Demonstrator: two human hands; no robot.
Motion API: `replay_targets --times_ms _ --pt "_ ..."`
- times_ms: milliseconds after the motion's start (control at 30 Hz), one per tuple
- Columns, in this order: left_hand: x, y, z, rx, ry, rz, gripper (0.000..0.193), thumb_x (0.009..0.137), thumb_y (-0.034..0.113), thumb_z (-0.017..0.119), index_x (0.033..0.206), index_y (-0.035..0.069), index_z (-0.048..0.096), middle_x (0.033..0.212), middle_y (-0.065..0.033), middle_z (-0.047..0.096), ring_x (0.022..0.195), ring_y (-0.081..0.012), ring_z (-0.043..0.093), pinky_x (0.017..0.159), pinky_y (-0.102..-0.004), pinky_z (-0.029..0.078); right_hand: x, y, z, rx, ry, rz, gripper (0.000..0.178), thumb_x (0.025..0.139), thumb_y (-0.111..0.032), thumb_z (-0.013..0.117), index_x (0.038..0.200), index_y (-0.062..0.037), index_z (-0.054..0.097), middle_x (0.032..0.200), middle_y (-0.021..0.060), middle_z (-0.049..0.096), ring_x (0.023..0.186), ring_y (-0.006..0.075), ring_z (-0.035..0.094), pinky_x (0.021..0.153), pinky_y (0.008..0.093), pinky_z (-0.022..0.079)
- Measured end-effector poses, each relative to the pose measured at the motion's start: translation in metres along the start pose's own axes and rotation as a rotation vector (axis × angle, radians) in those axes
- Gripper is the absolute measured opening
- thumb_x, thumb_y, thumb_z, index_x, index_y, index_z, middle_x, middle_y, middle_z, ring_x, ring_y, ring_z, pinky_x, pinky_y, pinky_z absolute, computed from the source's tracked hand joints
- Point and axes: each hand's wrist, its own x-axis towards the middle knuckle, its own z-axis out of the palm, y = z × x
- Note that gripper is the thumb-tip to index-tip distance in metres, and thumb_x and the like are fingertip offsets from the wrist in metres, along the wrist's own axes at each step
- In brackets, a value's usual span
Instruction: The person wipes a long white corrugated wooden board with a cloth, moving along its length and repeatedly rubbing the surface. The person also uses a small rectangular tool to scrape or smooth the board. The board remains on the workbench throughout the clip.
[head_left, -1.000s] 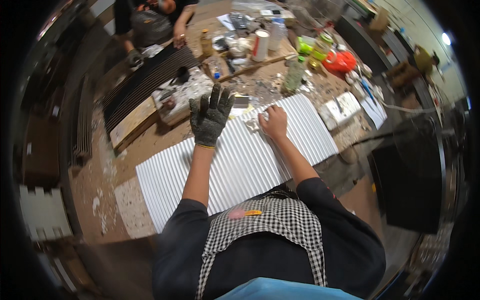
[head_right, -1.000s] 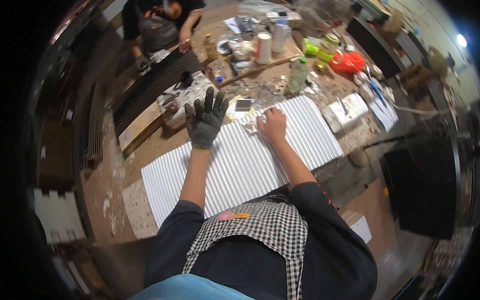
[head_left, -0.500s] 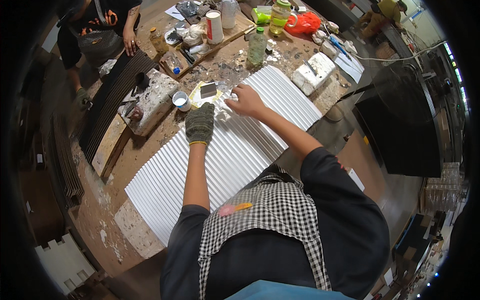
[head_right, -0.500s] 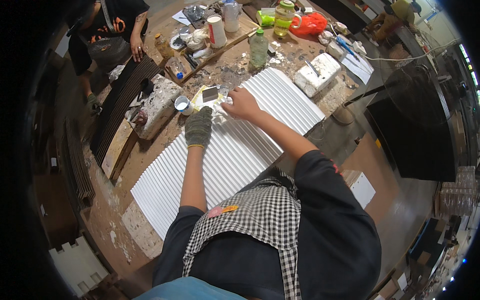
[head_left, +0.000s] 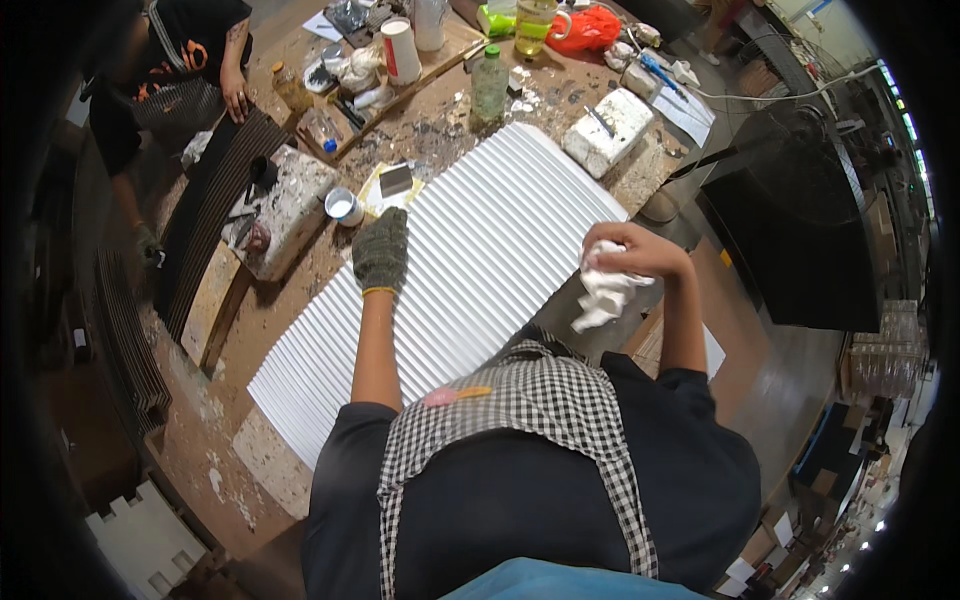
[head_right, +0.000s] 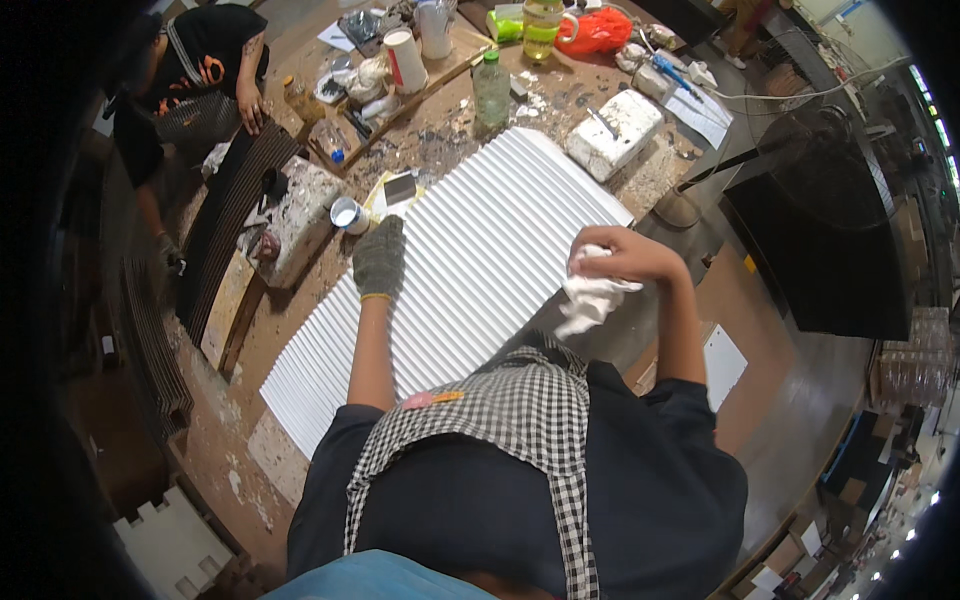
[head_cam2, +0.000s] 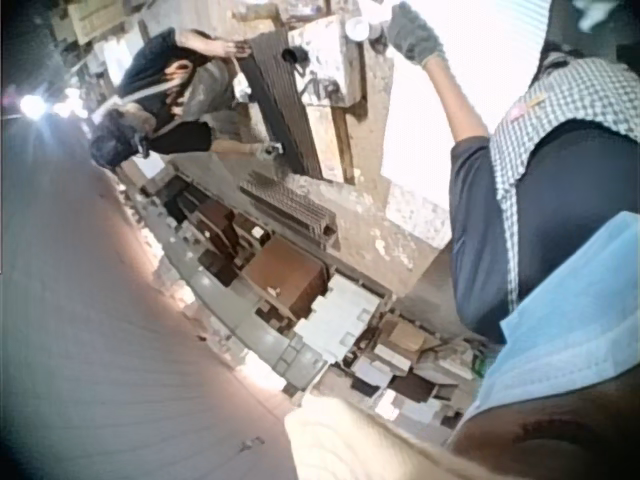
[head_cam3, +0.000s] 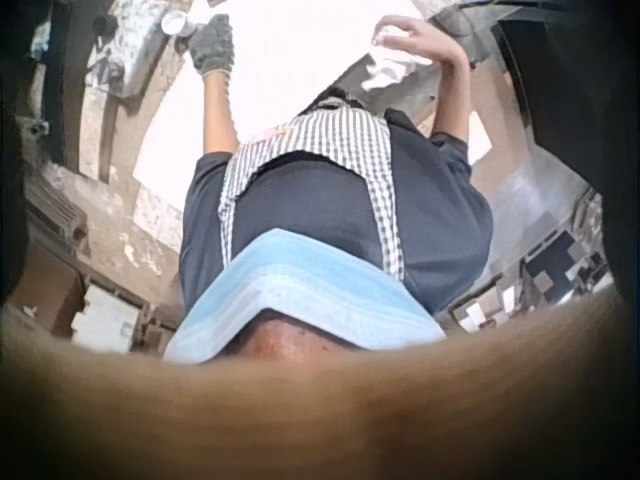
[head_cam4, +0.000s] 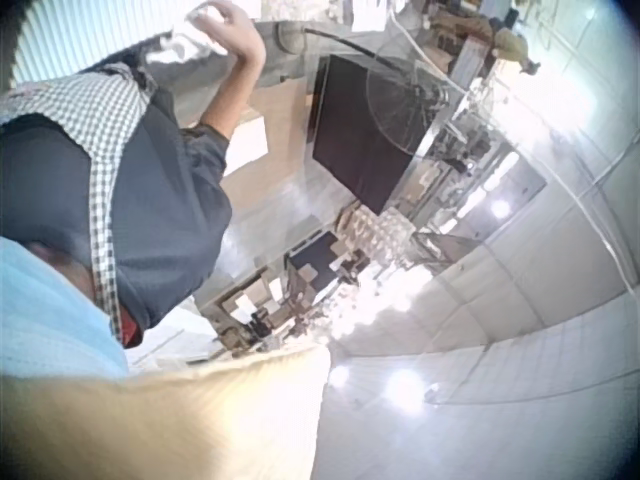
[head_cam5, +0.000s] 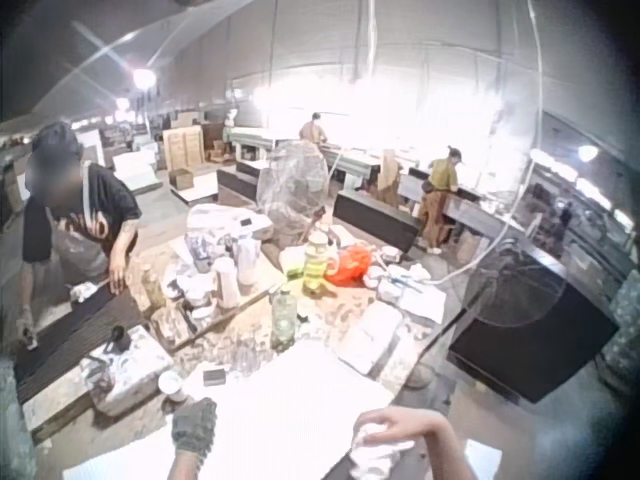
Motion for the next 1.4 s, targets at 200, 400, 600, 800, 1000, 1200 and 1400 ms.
replay_targets --times_ms 200,400,600,800,1000,1200,1400 --pt "0.003 0.005 -0.008 0.182 0.031 0.088 0.045 0.109 0.035 0.043 0.119 0.004 0.074 0.121 -0.0202 0.074 0.109 -0.0394 0.070 0.097 -0.0530 0.053 0.070 0.073 0.105 -0.937 0.746 0.147 0.054 0.093 -0.044 0.075 0.142 -0.0224 0.067 0.153 0.0120 0.056 0.148 0.0385 0.044 0.115 0.0600 0.036" --pt "0.005 0.000 -0.001 0.060 0.063 0.017 0.047 0.109 0.037 0.041 0.122 0.006 0.074 0.121 -0.0208 0.074 0.109 -0.0423 0.070 0.097 -0.0541 0.053 0.082 0.104 0.118 -0.940 0.862 0.116 0.060 0.095 -0.047 0.072 0.152 -0.0308 0.059 0.164 0.0108 0.046 0.151 0.0405 0.039 0.114 0.0637 0.033" --pt "0.006 -0.001 -0.001 0.055 0.030 0.017 0.053 0.110 0.041 0.037 0.128 0.005 0.071 0.131 -0.0192 0.070 0.120 -0.0409 0.066 0.103 -0.0528 0.050 0.082 0.097 0.119 -1.041 0.918 0.100 0.062 0.096 -0.047 0.070 0.155 -0.0351 0.055 0.164 0.0085 0.047 0.146 0.0399 0.044 0.110 0.0575 0.036" --pt "0.008 0.006 -0.008 -0.056 -0.049 -0.093 0.054 0.109 0.045 0.040 0.134 0.008 0.070 0.138 -0.0155 0.069 0.123 -0.0389 0.065 0.112 -0.0483 0.047 0.082 0.093 0.113 -0.832 0.944 -0.105 0.032 0.080 -0.025 0.081 0.112 -0.0258 0.078 0.118 -0.0003 0.071 0.123 0.0304 0.057 0.097 0.0512 0.042" --pt "0.082 0.047 0.001 -0.057 0.061 0.195 0.062 0.106 0.057 0.048 0.135 0.008 0.070 0.135 -0.0214 0.070 0.130 -0.0383 0.064 0.116 -0.0507 0.045 0.093 0.062 0.067 -0.349 0.973 -0.210 0.023 0.082 -0.022 0.080 0.105 -0.0172 0.079 0.103 0.0045 0.073 0.100 0.0303 0.065 0.083 0.0454 0.050" --pt "0.157 0.106 0.041 -0.047 -0.323 0.270 0.064 0.108 0.054 0.039 0.144 0.006 0.062 0.145 -0.0249 0.062 0.135 -0.0414 0.058 0.117 -0.0509 0.044 0.125 0.071 0.072 -0.947 0.987 0.234 0.029 0.082 -0.027 0.083 0.108 -0.0194 0.075 0.112 0.0023 0.069 0.111 0.0284 0.062 0.087 0.0497 0.046" --pt "0.148 0.112 0.058 -0.188 -0.371 0.001 0.069 0.112 0.052 0.020 0.148 0.006 0.056 0.144 -0.0288 0.061 0.133 -0.0461 0.059 0.116 -0.0531 0.042 0.159 0.089 0.064 -0.964 1.035 0.270 0.028 0.078 -0.024 0.085 0.104 -0.0191 0.074 0.108 0.0012 0.068 0.109 0.0293 0.062 0.090 0.0516 0.043"
